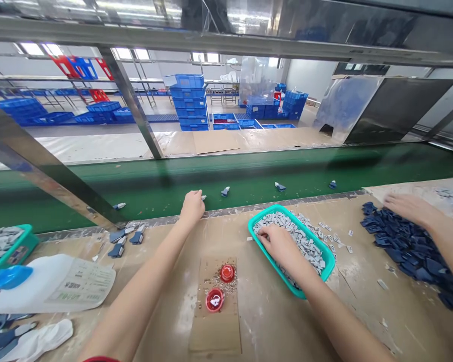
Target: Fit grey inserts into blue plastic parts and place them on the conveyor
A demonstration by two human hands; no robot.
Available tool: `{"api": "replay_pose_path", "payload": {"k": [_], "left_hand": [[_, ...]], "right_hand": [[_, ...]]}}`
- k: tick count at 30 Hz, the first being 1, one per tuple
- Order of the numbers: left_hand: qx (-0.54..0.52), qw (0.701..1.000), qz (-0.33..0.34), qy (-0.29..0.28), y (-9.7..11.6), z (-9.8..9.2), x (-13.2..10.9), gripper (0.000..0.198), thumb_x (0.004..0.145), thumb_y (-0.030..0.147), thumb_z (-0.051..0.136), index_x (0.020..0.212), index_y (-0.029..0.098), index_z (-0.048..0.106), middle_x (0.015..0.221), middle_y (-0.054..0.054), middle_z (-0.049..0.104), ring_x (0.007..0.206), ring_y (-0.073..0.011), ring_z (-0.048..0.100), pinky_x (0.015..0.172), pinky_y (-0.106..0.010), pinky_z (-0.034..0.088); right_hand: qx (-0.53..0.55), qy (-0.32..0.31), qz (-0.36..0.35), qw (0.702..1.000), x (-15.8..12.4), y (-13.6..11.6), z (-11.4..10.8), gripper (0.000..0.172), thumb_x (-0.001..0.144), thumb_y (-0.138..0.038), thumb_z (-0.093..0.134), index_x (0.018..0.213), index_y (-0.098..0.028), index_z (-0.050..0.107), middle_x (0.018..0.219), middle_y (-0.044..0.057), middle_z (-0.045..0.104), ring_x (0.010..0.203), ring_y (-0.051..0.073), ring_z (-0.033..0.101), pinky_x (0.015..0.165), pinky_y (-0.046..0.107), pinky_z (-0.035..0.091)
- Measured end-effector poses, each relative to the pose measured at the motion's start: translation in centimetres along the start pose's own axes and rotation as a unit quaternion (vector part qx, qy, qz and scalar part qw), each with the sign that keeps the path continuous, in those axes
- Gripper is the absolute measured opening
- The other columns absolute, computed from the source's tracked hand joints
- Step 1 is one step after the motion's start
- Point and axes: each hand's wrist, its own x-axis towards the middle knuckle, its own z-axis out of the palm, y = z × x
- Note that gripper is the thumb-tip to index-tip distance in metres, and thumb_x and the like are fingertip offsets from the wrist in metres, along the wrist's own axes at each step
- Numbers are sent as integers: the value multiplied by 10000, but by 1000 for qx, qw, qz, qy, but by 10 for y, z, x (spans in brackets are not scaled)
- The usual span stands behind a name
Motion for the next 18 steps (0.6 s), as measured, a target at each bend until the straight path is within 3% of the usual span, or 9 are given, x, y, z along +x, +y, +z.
{"api": "replay_pose_path", "payload": {"k": [6, 10, 15, 18], "left_hand": [[36, 998, 40, -24, 32, 35, 30, 334, 873, 318, 545, 1169, 162, 543, 1185, -96, 565, 1007, -218, 580, 838, -436, 492], [37, 998, 48, -28, 38, 37, 22, 313, 879, 320, 537, 1148, 161, 552, 1160, -92, 577, 973, -204, 591, 817, -417, 502], [26, 996, 77, -20, 42, 8, -31, 220, 832, 272, 589, 1019, 164, 629, 978, -70, 653, 923, -207, 608, 829, -384, 491], [21, 996, 80, 19, 45, -27, -85, 319, 791, 215, 606, 1108, 187, 612, 1138, -108, 619, 1113, -264, 531, 958, -397, 419]], "right_hand": [[-25, 7, -7, 1000, -3, -1, 1, 201, 870, -192, 463, 817, -181, 657, 833, 88, 671, 784, 230, 619, 649, 285, 398], [26, 51, -17, 998, -13, -3, -7, 273, 922, -284, 382, 915, -185, 637, 882, 89, 676, 802, 231, 621, 681, 304, 430], [132, 98, 5, 986, -30, -11, -8, 297, 917, -377, 408, 1044, -204, 613, 998, 95, 667, 856, 238, 622, 751, 338, 464], [204, 79, 29, 975, -40, -20, -2, 327, 921, -417, 395, 1097, -213, 580, 913, 88, 671, 800, 232, 630, 716, 341, 482]]}}
